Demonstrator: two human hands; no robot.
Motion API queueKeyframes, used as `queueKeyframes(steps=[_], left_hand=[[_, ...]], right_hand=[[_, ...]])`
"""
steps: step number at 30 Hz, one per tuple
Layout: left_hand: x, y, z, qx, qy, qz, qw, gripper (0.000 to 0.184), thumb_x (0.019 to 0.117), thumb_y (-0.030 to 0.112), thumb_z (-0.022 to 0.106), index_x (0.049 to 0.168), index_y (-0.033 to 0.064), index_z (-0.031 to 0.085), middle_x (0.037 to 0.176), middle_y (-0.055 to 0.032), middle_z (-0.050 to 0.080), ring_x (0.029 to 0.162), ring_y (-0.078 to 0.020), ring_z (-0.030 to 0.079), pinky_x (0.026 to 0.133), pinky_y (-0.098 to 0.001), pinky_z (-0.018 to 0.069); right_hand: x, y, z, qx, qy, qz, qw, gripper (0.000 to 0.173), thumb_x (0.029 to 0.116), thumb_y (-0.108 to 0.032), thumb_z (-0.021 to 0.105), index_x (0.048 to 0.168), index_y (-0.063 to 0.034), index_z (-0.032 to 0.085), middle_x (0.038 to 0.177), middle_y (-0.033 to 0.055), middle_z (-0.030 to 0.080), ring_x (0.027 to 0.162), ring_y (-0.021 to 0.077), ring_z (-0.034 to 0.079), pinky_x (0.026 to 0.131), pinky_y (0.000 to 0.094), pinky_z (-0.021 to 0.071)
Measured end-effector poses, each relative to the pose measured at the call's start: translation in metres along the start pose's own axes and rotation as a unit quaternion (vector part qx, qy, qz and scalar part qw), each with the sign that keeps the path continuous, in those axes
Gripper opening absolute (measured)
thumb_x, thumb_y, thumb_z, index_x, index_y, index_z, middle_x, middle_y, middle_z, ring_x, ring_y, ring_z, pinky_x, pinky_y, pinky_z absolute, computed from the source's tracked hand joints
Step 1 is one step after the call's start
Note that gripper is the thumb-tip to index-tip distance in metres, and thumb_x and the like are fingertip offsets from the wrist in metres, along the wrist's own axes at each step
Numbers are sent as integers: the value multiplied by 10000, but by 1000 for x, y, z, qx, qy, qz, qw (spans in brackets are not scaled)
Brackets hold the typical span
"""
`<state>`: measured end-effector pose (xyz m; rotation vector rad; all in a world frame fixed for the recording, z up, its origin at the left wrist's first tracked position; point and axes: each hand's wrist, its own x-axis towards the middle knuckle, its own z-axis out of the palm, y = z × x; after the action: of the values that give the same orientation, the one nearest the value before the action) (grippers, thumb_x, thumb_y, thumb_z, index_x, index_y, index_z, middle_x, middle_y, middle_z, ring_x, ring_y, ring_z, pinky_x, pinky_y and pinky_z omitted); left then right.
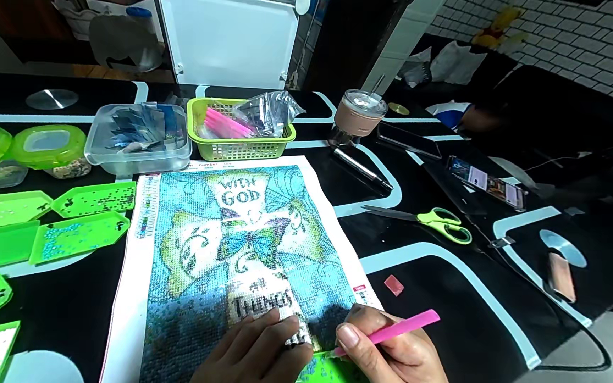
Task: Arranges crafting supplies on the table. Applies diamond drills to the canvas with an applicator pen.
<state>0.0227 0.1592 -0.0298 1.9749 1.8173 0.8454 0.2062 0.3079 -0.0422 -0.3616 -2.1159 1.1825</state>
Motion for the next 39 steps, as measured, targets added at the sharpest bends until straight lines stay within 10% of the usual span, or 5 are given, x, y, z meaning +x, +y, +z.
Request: queueKeyframes(steps=[24, 30, 39], left_hand=[[0, 0, 2, 3, 20, 1, 1000, 377, 911, 400, 741, 1158, 115, 746, 1328, -114, 690, 1311, -326, 598, 1099, -464, 466], [1, 0, 1, -6, 5, -2, 1000, 419, 907, 401, 746, 1215, 116, 737, 1343, -120, 682, 1320, -340, 589, 1111, -481, 453], [3, 0, -3, -16, -26, -5, 1000, 447, 922, 406, 733, 1236, 88, 726, 1359, -159, 667, 1311, -383, 588, 1097, -514, 456]], right_hand=[[1, -3, 5, 13, -59, -28, 998, 232, 1057, -154, 587, 903, 13, 635, 774, 93, 640, 730, 62, 627, 683, 171, 516], [10, -5, -7, 164, 33, 124, 978, 201, 1072, -230, 550, 947, -160, 691, 807, -96, 708, 663, -71, 611, 587, 105, 496], [36, 29, -35, 107, 105, 140, 979, 240, 1055, -200, 573, 857, -126, 685, 742, -47, 698, 590, -7, 626, 525, 138, 514]])
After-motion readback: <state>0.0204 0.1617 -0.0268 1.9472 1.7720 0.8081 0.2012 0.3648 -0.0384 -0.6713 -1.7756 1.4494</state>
